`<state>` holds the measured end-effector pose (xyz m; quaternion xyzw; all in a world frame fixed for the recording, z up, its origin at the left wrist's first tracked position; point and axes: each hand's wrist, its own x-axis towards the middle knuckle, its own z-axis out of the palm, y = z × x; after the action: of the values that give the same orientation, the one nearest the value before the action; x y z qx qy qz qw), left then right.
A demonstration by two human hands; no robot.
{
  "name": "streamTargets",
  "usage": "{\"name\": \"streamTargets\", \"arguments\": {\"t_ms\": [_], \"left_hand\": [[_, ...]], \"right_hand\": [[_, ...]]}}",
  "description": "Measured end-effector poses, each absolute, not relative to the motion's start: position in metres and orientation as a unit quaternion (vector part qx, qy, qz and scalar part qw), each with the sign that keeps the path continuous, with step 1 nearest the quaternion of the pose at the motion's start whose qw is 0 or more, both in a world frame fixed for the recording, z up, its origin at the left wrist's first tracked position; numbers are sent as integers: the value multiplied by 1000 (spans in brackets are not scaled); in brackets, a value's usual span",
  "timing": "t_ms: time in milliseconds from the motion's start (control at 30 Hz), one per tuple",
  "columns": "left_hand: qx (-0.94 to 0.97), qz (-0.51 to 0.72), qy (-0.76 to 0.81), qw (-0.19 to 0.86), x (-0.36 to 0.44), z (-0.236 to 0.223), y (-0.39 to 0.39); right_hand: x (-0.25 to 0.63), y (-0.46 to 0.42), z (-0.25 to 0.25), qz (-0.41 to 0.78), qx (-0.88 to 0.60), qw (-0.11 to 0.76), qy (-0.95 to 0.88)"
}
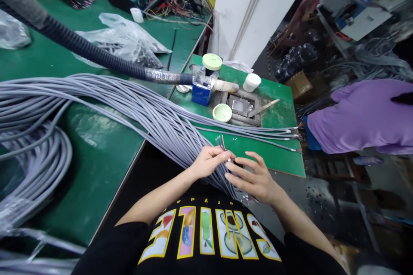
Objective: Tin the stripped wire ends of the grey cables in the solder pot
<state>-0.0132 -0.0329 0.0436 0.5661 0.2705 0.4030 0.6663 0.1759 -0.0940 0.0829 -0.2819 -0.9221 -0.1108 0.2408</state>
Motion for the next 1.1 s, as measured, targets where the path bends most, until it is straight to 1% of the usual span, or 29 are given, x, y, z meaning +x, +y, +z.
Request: {"name": "streamTargets", "arguments": {"t_ms": [267,600,967,1100], "left_hand": [[597,399,253,648,-13,44,-37],[611,401,261,631,-12,44,-39],[556,398,263,681,-9,41,-39],[552,398,273,681,-9,40,-40]], "right_hand": [[180,-102,65,-66,-312,251,-914],[181,-104,56,-57,-320,266,-907],[180,-106,54,-36,-324,279,-903],[180,-105,53,-31,-318,285,-904]]}}
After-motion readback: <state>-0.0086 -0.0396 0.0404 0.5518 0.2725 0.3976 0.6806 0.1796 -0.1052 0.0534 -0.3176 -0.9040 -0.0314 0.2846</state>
